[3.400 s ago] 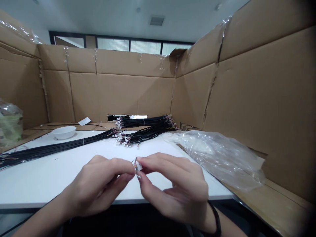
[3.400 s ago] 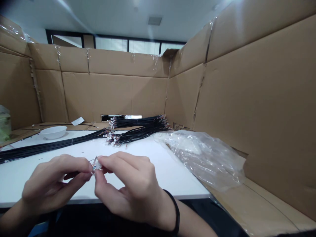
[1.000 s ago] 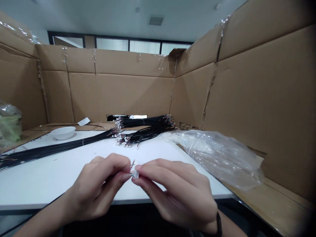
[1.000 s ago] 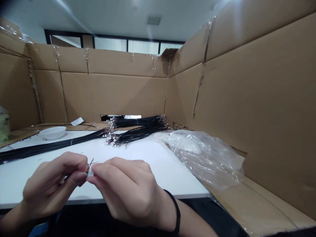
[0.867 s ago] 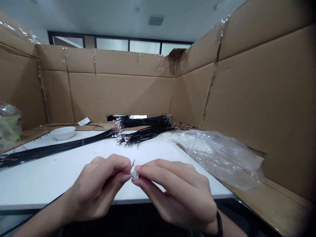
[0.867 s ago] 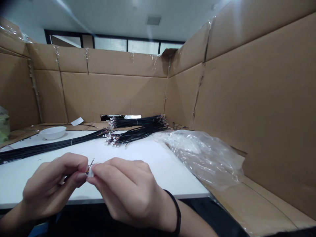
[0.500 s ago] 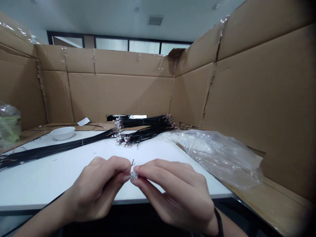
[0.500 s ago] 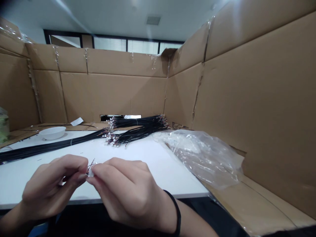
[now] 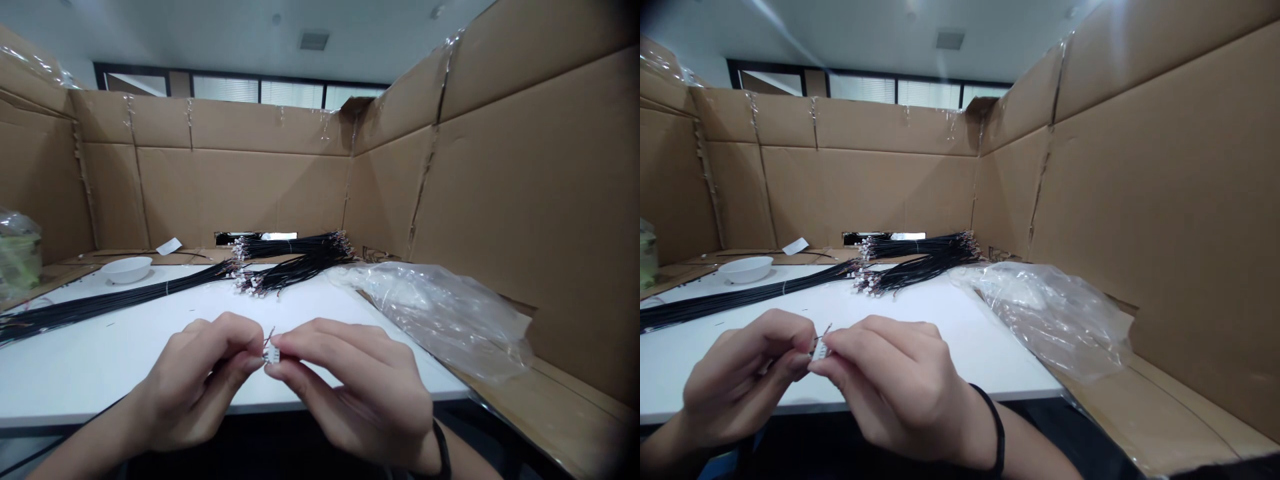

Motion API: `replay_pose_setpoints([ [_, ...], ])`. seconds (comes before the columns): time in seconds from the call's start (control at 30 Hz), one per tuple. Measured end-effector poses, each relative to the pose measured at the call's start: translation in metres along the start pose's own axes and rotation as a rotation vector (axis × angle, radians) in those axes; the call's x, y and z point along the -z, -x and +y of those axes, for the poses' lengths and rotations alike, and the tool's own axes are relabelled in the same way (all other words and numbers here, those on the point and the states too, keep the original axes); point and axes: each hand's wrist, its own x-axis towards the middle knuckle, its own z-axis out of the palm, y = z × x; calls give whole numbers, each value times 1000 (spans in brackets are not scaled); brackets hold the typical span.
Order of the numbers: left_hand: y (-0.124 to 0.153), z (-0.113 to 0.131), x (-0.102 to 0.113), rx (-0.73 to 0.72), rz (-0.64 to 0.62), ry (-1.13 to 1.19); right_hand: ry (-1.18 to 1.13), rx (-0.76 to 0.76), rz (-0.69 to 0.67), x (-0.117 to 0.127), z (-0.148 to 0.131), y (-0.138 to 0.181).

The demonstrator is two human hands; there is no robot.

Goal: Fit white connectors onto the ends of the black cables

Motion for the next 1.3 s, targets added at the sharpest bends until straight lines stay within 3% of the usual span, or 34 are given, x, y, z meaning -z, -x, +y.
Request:
replay_pose_setpoints([
  [0.8, 1, -1, -2, -53, 19, -7, 55, 20, 52, -1, -4, 1],
  [1.3, -5, 4, 0, -129, 101, -158, -22, 88, 96, -6, 0, 1],
])
